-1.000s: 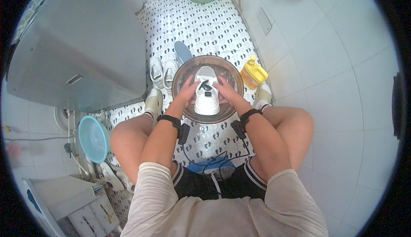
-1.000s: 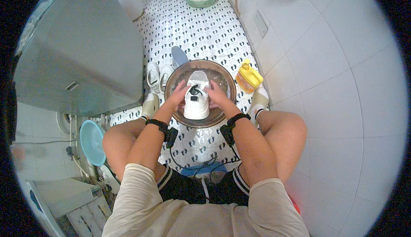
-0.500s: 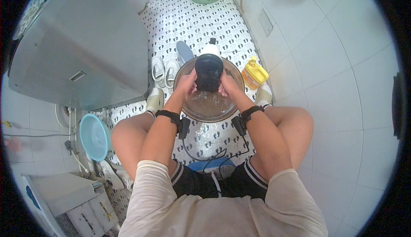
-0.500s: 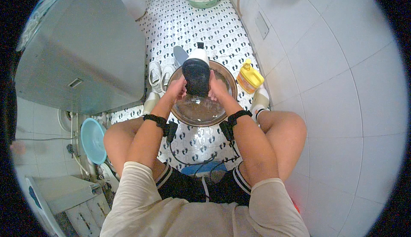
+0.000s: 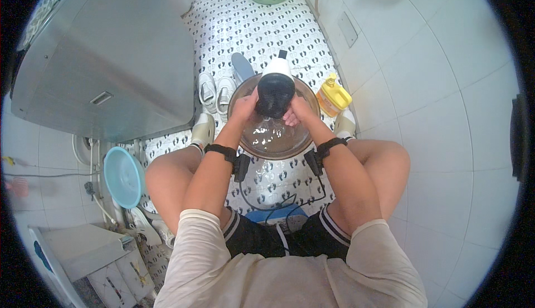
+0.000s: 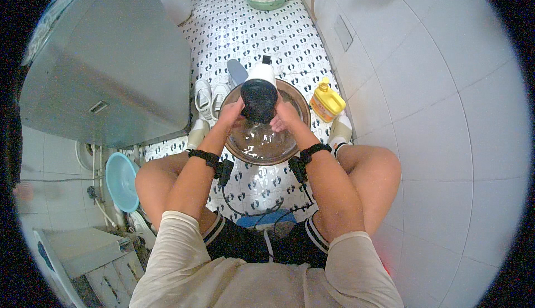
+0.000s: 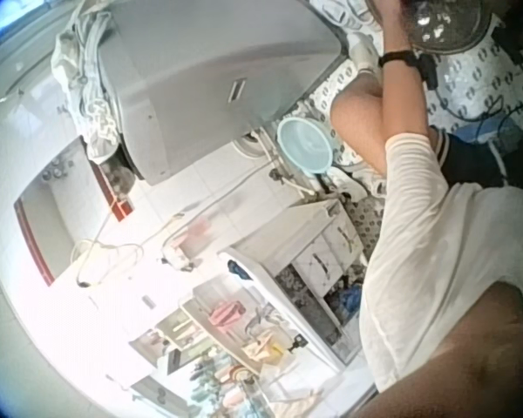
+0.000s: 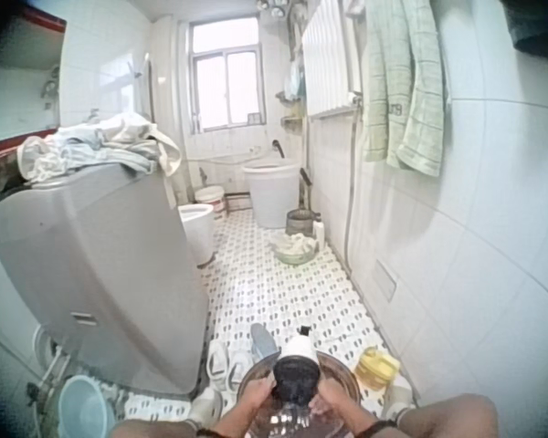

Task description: The person cleans a shoe by dipping it into a bowl of water, scrubbing the sole and sides, and then applying cleaner with a blue brush while holding the shoe over the bowl.

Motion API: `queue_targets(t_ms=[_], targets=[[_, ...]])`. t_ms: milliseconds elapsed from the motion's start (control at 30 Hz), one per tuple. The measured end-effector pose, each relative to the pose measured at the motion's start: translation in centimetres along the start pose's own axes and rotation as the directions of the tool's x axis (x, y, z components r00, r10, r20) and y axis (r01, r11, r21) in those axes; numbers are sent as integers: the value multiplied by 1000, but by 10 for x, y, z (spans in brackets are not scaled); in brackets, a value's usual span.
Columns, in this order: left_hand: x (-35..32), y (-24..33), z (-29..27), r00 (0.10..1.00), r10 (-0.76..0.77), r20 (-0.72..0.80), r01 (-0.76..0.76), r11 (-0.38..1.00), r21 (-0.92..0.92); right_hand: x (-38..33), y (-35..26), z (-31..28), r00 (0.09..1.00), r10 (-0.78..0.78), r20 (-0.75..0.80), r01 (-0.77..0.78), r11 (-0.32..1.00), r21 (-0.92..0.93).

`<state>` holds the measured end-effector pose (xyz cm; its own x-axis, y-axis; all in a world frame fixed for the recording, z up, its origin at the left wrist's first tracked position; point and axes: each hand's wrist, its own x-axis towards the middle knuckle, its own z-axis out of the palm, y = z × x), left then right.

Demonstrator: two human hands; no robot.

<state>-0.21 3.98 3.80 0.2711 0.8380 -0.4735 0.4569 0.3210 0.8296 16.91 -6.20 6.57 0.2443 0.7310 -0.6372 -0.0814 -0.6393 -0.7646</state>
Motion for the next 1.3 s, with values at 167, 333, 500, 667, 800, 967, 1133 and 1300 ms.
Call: queue_targets(t_ms=[167, 333, 500, 667, 800, 967, 1133, 1300], targets=[[-17, 7, 2, 963, -6, 269, 108, 924, -367, -6, 5, -4, 986, 49, 160, -84, 971, 223], [-14, -6, -7, 953, 103, 286, 19, 920, -393, 6, 11, -1, 968, -61, 245, -23, 945, 327], [-11, -14, -9, 917, 89, 390, 79, 916, -394, 30, 36, -10, 956, 13, 292, -155, 869, 470], [-24, -11, -6, 903, 13, 430, 183, 894, -410, 10, 33, -4, 973, -48, 225, -16, 962, 274], [-25, -24, 2, 944, -31, 329, 144, 935, -324, 9, 38, 3, 979, 13, 205, -43, 989, 141], [-25, -39, 13, 960, -5, 282, 89, 953, -289, 24, 61, 8, 995, 17, 94, -18, 1000, 13], [0, -54, 12, 931, -7, 364, 134, 936, -325, 37, 69, 13, 998, -59, -4, 59, 998, -29], [1, -53, 21, 933, -154, 326, 232, 948, -216, 51, 85, 11, 994, -15, -112, 6, 996, -84]])
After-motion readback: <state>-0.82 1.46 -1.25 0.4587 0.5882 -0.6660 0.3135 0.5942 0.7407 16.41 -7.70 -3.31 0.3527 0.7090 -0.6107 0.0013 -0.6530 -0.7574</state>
